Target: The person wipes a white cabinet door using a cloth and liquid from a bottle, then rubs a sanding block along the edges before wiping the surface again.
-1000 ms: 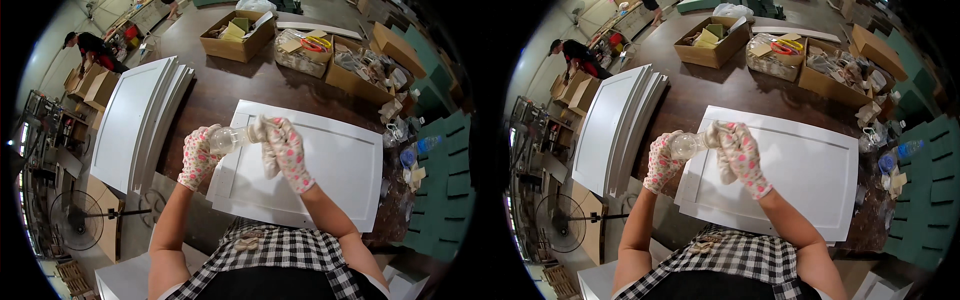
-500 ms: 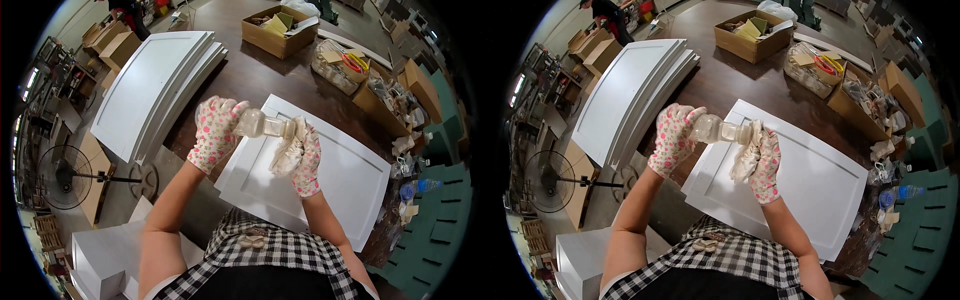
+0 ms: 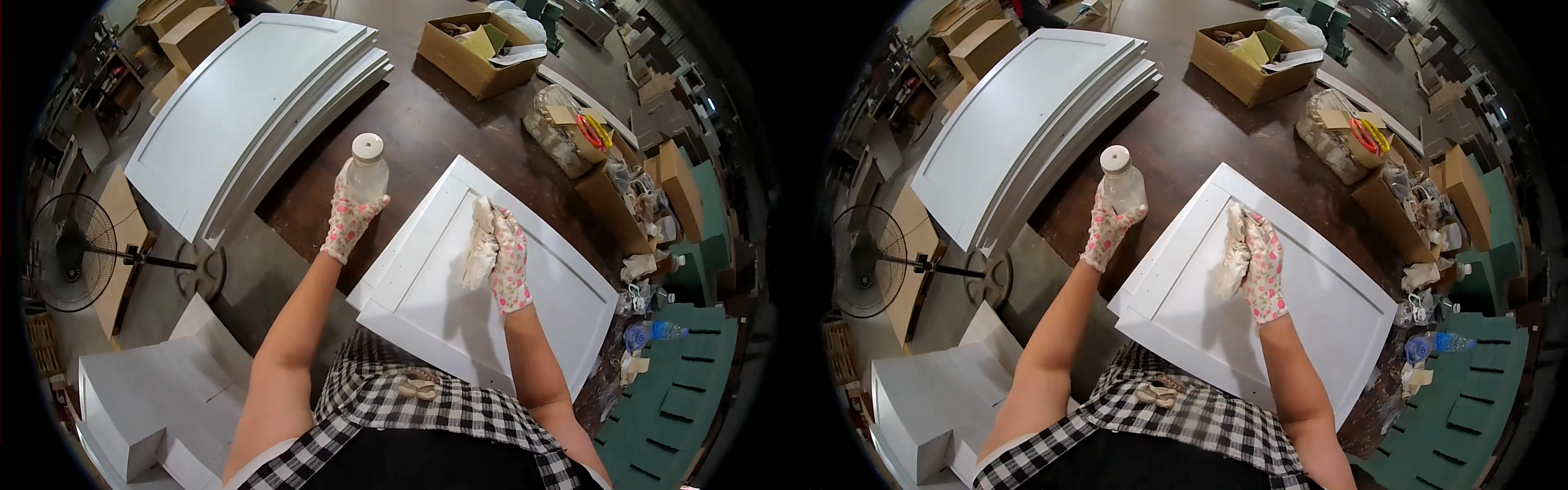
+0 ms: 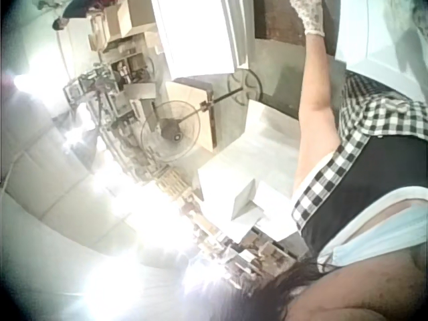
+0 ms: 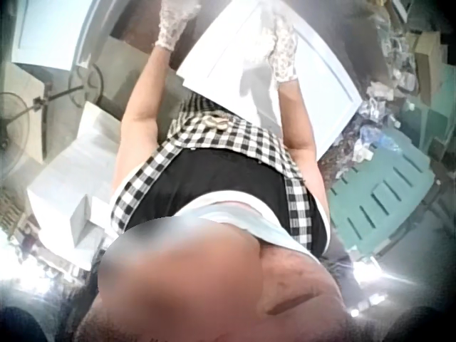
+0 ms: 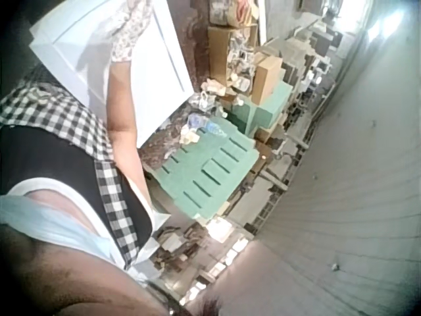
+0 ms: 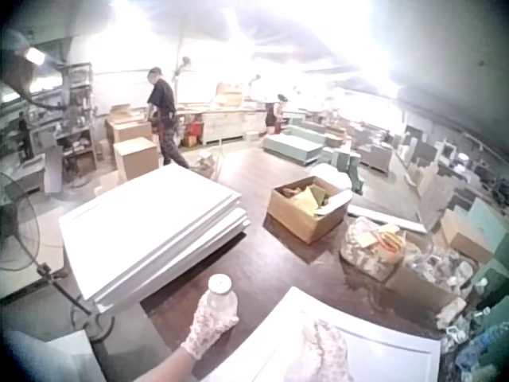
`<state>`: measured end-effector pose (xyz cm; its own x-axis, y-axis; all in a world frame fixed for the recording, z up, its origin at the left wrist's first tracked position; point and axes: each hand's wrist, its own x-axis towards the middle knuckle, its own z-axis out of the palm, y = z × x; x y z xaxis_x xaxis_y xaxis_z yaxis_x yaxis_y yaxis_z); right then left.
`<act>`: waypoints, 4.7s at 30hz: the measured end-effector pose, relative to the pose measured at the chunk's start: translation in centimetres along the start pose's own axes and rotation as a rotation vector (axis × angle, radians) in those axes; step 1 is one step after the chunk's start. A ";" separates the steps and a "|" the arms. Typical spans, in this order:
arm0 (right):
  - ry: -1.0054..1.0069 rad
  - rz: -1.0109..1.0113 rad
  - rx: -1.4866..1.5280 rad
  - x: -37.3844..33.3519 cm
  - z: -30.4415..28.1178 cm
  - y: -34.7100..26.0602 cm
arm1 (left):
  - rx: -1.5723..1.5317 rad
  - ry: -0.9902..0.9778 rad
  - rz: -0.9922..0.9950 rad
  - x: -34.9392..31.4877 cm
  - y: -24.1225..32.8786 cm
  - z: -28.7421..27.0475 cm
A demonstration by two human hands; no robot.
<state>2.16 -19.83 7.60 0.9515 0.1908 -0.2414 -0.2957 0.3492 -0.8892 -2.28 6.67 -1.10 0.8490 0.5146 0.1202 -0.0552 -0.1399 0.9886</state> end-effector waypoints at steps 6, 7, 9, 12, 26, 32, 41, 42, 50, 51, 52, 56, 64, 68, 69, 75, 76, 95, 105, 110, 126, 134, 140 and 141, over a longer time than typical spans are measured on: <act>-0.251 -1.052 -1.583 -0.3 -1.6 3.2 | 0.360 0.099 0.110 -9.5 7.8 1.0; -0.348 -0.770 -1.492 -2.0 0.3 4.6 | 0.447 0.036 0.168 -10.7 8.1 1.8; -0.433 -0.501 -1.373 -2.9 2.6 5.0 | 0.554 -0.120 0.064 -12.1 9.3 3.5; -0.541 -0.479 -1.797 0.8 2.5 4.8 | 0.671 -0.283 0.144 -13.2 8.3 4.0; -0.364 -1.386 -2.071 -2.1 2.1 4.8 | -0.227 -0.037 -0.005 -13.6 6.6 3.7; -0.180 -1.102 -2.129 1.0 2.4 5.6 | -0.355 0.018 -0.160 -13.3 7.2 4.2; -0.311 -0.537 -1.774 -2.9 -6.6 0.0 | 0.021 -0.130 0.032 -13.1 6.2 3.2; -0.130 -0.587 -1.777 -1.6 -10.8 -0.5 | 0.324 -0.201 0.112 -12.5 6.5 3.2; 0.567 -0.754 -1.668 1.0 -31.5 -7.3 | 0.845 -0.297 0.049 -3.5 6.1 10.8; 0.575 -0.452 -1.803 2.1 -30.4 -6.7 | 0.930 -0.365 0.037 -3.3 6.8 11.4; 0.573 -0.140 -1.914 3.1 -28.7 -6.1 | 1.011 -0.433 0.025 -3.1 7.4 11.7; 0.272 -0.310 -1.862 7.8 -14.3 -2.8 | 1.036 -0.410 0.140 -3.2 5.4 10.8; -0.116 -0.440 -1.650 11.4 5.8 -1.4 | 0.956 -0.391 0.112 -3.1 4.9 11.4; -0.080 -0.389 -1.655 10.7 -1.0 -1.4 | 1.049 -0.390 0.072 -3.1 5.8 11.6; 0.068 -0.393 -1.724 11.4 -5.0 0.2 | 1.042 -0.391 0.100 -3.2 6.6 12.2; 0.386 -0.225 -2.053 4.6 -22.9 -7.8 | 1.147 -0.363 0.283 -2.9 4.7 11.2; 0.454 -0.142 -2.085 3.8 -26.3 -8.8 | 1.167 -0.358 0.293 -3.0 4.7 11.4; 0.196 -0.598 -1.815 -14.7 -34.5 -9.0 | 1.186 -0.426 0.306 -1.2 2.2 10.2; 0.250 -0.270 -1.387 -30.9 -30.4 -0.7 | 1.147 -0.388 0.660 -1.9 5.3 16.9; 0.211 -0.252 -1.404 -30.8 -30.2 -1.3 | 0.752 -0.688 0.933 -7.5 7.8 33.2; 0.217 -0.368 -1.786 -13.6 -34.9 -10.6 | 0.935 -0.957 0.782 -11.2 9.5 39.2; 0.122 -0.395 -1.541 -25.4 -33.3 -5.2 | 0.932 -0.948 0.748 -11.6 10.1 39.0; 0.354 -0.506 -1.618 -10.1 -36.9 -11.5 | 0.915 -0.943 0.781 -11.2 10.3 39.7; 0.368 -0.508 -1.617 -8.4 -37.7 -11.9 | 0.892 -0.948 0.794 -11.2 10.4 39.8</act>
<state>0.94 -60.15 5.55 0.9510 0.0803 0.2986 0.1738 -0.9376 -0.3013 8.54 -34.22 4.23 0.7861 -0.6034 0.1340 -0.6140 -0.7375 0.2812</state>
